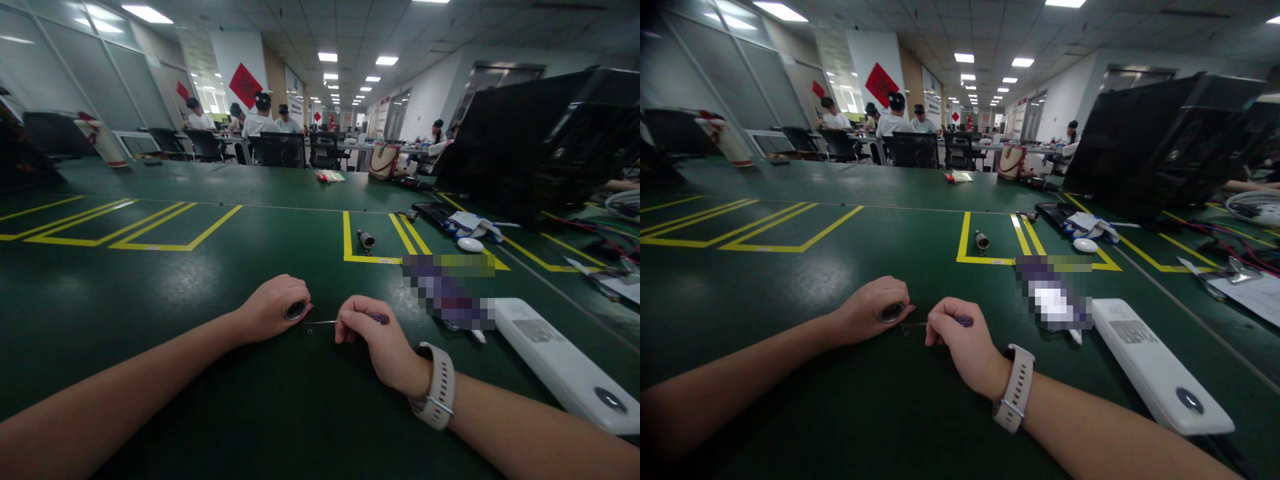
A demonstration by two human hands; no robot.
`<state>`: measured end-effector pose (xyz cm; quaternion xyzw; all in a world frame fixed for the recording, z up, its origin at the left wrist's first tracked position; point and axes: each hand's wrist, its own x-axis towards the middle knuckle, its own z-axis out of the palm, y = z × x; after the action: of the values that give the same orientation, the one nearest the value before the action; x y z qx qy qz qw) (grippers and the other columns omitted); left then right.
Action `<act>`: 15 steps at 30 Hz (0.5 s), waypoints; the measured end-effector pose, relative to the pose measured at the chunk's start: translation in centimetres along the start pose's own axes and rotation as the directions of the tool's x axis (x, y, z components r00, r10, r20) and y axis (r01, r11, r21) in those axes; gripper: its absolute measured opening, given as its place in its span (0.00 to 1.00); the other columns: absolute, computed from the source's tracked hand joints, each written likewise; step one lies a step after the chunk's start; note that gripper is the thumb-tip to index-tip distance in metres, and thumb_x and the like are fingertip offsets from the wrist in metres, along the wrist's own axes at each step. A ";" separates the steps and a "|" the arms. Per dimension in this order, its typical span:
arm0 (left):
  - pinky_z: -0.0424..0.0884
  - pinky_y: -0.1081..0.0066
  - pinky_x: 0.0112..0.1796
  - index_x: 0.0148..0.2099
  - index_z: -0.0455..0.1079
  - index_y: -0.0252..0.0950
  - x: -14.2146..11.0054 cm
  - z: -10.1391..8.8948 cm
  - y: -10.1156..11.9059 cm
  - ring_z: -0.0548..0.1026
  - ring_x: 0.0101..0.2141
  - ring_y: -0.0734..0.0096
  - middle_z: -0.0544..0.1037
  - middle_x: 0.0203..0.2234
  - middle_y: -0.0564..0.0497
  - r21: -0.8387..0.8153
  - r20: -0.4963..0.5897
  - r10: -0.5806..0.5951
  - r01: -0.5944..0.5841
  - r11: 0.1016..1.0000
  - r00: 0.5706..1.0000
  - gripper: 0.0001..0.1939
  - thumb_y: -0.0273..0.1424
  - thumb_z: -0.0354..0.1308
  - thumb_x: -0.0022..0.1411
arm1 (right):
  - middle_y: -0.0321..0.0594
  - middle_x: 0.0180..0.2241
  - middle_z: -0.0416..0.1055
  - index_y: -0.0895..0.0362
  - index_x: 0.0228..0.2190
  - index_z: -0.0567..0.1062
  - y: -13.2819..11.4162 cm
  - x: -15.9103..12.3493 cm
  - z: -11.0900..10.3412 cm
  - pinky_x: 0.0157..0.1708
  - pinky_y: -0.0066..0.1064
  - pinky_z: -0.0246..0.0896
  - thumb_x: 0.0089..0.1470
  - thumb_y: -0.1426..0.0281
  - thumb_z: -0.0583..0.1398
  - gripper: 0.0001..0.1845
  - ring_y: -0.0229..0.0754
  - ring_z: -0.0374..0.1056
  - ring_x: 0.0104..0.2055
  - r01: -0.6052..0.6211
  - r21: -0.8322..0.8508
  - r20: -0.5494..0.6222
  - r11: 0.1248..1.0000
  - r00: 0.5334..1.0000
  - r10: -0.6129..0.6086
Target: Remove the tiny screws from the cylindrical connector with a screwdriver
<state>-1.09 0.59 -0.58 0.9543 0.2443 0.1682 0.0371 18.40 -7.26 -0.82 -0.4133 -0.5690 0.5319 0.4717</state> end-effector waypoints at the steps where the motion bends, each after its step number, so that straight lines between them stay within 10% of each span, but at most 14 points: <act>1: 0.63 0.71 0.32 0.29 0.63 0.35 0.0 0.0 0.0 0.68 0.27 0.73 0.70 0.23 0.53 0.000 0.000 -0.001 0.001 1.000 1.000 0.06 0.25 0.51 0.59 | 0.34 0.18 0.66 0.58 0.19 0.69 -0.1 0.0 0.0 0.26 0.28 0.54 0.51 0.71 0.54 0.12 0.36 0.60 0.23 -0.013 -0.020 -0.007 1.000 1.000 0.013; 15: 0.62 0.72 0.30 0.28 0.62 0.35 -0.1 0.1 0.0 0.67 0.26 0.73 0.69 0.23 0.54 -0.006 -0.020 -0.015 0.014 1.000 1.000 0.07 0.28 0.53 0.59 | 0.33 0.17 0.62 0.58 0.16 0.66 -0.6 -0.4 0.1 0.24 0.26 0.53 0.50 0.74 0.52 0.13 0.35 0.59 0.23 0.066 -0.283 -0.035 0.957 0.996 -0.079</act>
<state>-1.14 0.59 -0.69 0.9507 0.2511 0.1782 0.0385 18.42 -7.74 -0.27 -0.4672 -0.6425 0.4181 0.4405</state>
